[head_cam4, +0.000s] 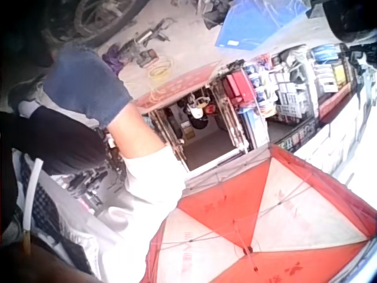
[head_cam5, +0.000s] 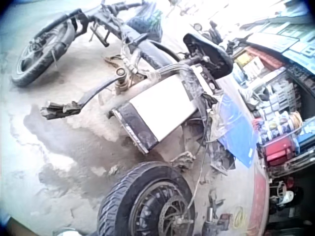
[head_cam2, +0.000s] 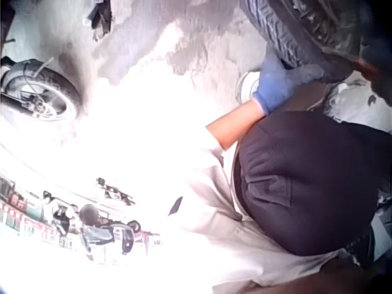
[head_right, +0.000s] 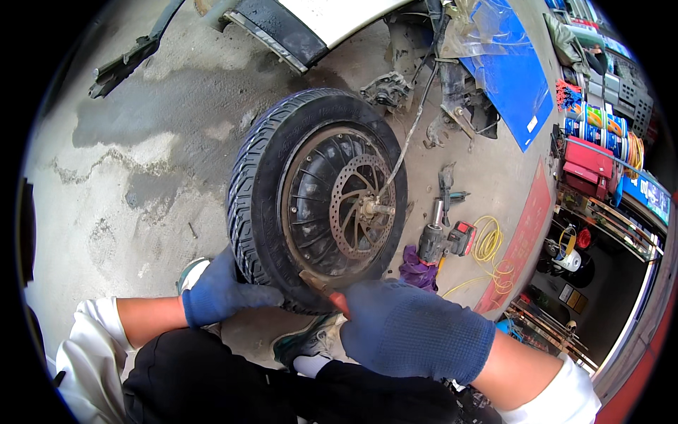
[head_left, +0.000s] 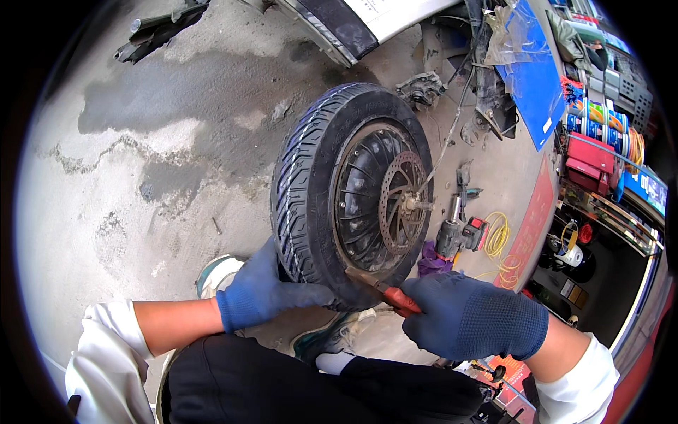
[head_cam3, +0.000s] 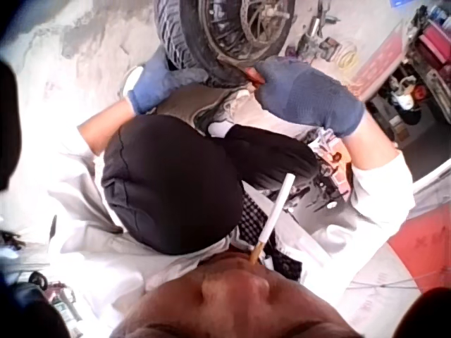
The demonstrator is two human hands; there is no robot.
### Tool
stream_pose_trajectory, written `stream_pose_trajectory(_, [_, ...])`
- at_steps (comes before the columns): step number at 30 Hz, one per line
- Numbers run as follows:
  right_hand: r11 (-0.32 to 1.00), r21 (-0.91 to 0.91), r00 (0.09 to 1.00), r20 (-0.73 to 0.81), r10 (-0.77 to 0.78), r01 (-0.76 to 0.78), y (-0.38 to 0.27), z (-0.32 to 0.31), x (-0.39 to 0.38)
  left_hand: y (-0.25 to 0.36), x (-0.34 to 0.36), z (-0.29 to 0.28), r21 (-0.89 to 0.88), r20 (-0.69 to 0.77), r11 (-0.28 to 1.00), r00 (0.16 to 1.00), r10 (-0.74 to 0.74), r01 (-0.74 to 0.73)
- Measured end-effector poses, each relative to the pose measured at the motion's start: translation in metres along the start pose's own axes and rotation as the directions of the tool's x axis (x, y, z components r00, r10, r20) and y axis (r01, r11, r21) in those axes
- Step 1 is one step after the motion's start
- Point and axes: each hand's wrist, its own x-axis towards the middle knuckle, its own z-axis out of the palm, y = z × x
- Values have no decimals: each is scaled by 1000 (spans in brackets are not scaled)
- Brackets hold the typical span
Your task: The person is sitting on the floor in a workshop, working on a motorcycle tire. They use a yellow air hose to inflate the tire and then use pliers to adjust the tire bead around the rim.
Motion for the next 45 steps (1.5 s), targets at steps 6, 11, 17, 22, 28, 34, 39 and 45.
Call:
stream_pose_trajectory(6, [982,-156,969,207,136,-104,-22,-20,19,-1,-1,0,-68,6,996,999,-54,54])
stream_pose_trajectory(11, [986,-167,995,95,33,-17,-26,-6,19,-13,-5,-8,-48,-41,998,998,-39,37])
stream_pose_trajectory(17, [977,-118,981,65,185,-176,-28,1,9,-10,-3,-6,-35,10,999,1000,-29,29])
stream_pose_trajectory(22, [975,-138,979,80,189,-177,-31,1,10,-14,-2,-5,-15,-13,1000,1000,18,-18])
stream_pose_trajectory(28, [969,-221,993,7,117,-112,-31,6,7,-13,-3,-6,32,-32,999,999,-29,30])
stream_pose_trajectory(34, [965,-213,988,-32,152,-155,-30,10,3,-10,-4,-6,-25,-4,1000,1000,-7,7])
stream_pose_trajectory(39, [968,-195,987,-1,162,-159,-23,11,0,-12,-2,-5,-28,-12,1000,1000,-12,11])
stream_pose_trajectory(45, [966,-189,982,30,185,-176,-27,8,2,-14,-2,-4,-40,-8,999,1000,8,-8])
